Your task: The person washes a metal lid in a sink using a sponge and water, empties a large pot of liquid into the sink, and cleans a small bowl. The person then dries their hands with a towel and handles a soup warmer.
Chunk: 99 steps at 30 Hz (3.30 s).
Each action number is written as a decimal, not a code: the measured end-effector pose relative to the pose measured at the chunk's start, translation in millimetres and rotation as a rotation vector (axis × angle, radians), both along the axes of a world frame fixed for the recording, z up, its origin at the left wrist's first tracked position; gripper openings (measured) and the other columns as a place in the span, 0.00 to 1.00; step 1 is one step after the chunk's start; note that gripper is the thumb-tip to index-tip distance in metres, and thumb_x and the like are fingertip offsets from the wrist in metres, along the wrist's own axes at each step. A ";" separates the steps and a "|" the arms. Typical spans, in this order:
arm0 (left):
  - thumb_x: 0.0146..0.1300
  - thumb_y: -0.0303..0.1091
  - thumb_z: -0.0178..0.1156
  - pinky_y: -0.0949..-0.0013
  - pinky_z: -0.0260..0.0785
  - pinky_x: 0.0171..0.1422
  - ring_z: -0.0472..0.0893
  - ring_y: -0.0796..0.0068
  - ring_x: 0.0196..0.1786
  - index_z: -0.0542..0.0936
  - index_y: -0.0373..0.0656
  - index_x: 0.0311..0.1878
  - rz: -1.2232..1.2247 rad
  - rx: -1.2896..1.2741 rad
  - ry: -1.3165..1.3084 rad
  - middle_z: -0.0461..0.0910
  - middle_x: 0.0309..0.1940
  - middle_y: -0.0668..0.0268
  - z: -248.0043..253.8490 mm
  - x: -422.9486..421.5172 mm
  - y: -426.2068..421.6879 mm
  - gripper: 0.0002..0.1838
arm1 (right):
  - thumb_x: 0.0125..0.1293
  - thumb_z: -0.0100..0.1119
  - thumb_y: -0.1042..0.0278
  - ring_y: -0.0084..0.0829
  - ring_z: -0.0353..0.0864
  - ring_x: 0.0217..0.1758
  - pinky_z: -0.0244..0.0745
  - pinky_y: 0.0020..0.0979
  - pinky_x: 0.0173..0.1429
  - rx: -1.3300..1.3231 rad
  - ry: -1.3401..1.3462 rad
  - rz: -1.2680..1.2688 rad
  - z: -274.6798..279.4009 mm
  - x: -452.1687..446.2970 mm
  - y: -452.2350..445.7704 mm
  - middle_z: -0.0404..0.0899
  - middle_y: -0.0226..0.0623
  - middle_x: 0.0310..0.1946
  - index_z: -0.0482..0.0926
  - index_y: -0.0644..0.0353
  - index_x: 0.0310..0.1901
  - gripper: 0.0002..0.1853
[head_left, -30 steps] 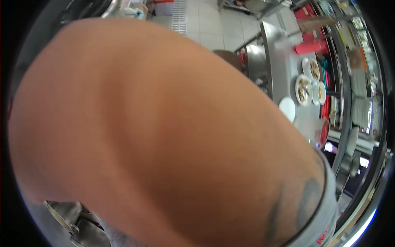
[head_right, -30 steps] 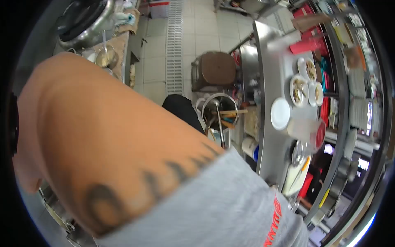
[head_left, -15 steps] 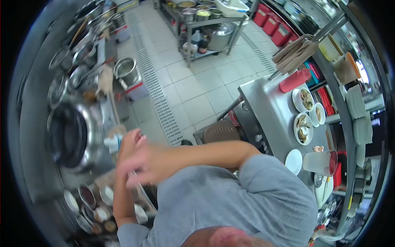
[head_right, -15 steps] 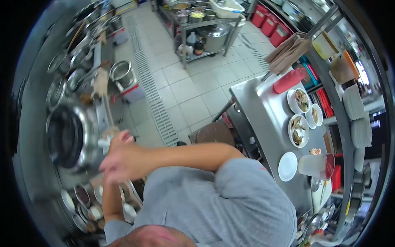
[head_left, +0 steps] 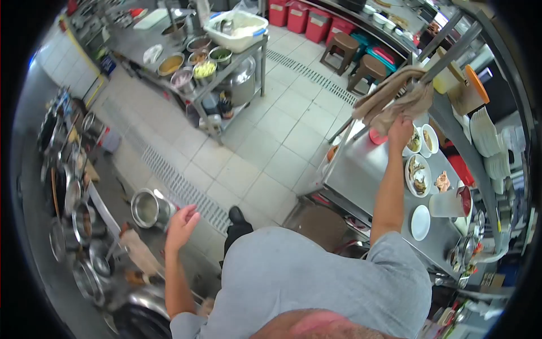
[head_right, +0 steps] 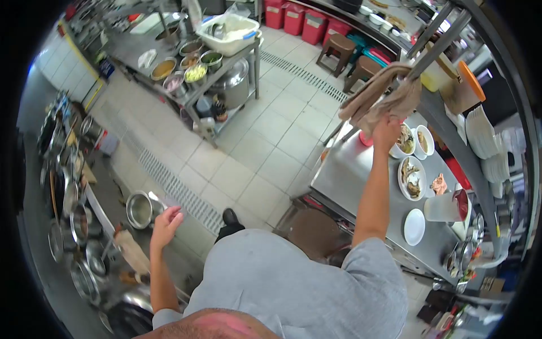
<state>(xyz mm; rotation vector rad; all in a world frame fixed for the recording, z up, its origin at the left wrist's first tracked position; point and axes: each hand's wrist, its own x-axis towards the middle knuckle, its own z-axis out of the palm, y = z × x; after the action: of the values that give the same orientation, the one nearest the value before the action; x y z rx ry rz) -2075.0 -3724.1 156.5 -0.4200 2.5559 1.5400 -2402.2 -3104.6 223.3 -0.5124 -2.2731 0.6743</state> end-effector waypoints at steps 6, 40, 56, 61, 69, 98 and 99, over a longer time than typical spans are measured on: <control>0.68 0.38 0.63 0.68 0.77 0.49 0.83 0.70 0.45 0.77 0.31 0.59 -0.334 0.045 0.108 0.84 0.44 0.55 42.4 -212.9 -18.7 0.22 | 0.71 0.54 0.52 0.57 0.79 0.54 0.71 0.47 0.57 -0.044 0.004 -0.102 16.0 19.3 -36.5 0.81 0.57 0.50 0.79 0.68 0.54 0.24; 0.65 0.42 0.65 0.60 0.75 0.55 0.82 0.58 0.49 0.76 0.37 0.61 -1.132 -0.170 0.332 0.81 0.48 0.53 86.7 -1168.2 298.4 0.26 | 0.64 0.68 0.53 0.43 0.81 0.58 0.78 0.38 0.58 -0.495 -0.605 0.425 -89.1 -712.0 -0.5 0.80 0.51 0.58 0.73 0.68 0.64 0.34; 0.63 0.42 0.66 0.61 0.73 0.42 0.80 0.62 0.35 0.80 0.36 0.55 -1.086 -0.198 0.136 0.81 0.34 0.56 90.6 -1545.7 469.8 0.23 | 0.62 0.69 0.56 0.37 0.84 0.53 0.78 0.34 0.56 -0.682 -0.620 0.234 -159.8 -1029.1 222.7 0.83 0.49 0.53 0.76 0.71 0.60 0.31; 0.63 0.37 0.67 0.68 0.70 0.36 0.75 0.72 0.29 0.80 0.37 0.55 -1.019 -0.282 0.183 0.79 0.29 0.64 92.1 -1637.1 493.7 0.19 | 0.63 0.68 0.54 0.40 0.84 0.53 0.77 0.37 0.59 -0.580 -0.568 0.330 -116.9 -1186.1 268.2 0.82 0.50 0.54 0.75 0.69 0.61 0.32; 0.63 0.40 0.66 0.65 0.72 0.37 0.79 0.66 0.30 0.80 0.36 0.55 -0.973 -0.206 0.027 0.81 0.28 0.59 54.9 -1789.5 507.5 0.21 | 0.63 0.68 0.54 0.40 0.84 0.53 0.77 0.38 0.58 -0.536 -0.622 0.342 -113.8 -1348.0 286.7 0.84 0.48 0.52 0.76 0.67 0.62 0.31; 0.64 0.39 0.66 0.67 0.75 0.38 0.81 0.69 0.30 0.78 0.31 0.58 -0.771 -0.158 -0.065 0.83 0.34 0.56 50.2 -2045.7 531.4 0.25 | 0.66 0.67 0.52 0.47 0.57 0.78 0.55 0.39 0.77 -0.488 -0.189 0.242 -57.3 -1696.2 341.3 0.57 0.56 0.75 0.55 0.70 0.75 0.45; 0.64 0.39 0.66 0.67 0.75 0.38 0.81 0.69 0.30 0.78 0.31 0.58 -0.754 -0.150 -0.058 0.83 0.34 0.56 49.6 -2048.5 534.9 0.25 | 0.66 0.66 0.54 0.45 0.61 0.76 0.58 0.38 0.75 -0.531 -0.196 0.229 -53.6 -1693.2 348.0 0.60 0.54 0.74 0.57 0.67 0.74 0.43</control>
<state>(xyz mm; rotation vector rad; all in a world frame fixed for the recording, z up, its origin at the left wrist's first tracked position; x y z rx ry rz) -4123.4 -3189.1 206.1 0.4417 2.3584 1.0371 -4095.3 -2756.6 169.8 -0.5871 -2.3466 1.4174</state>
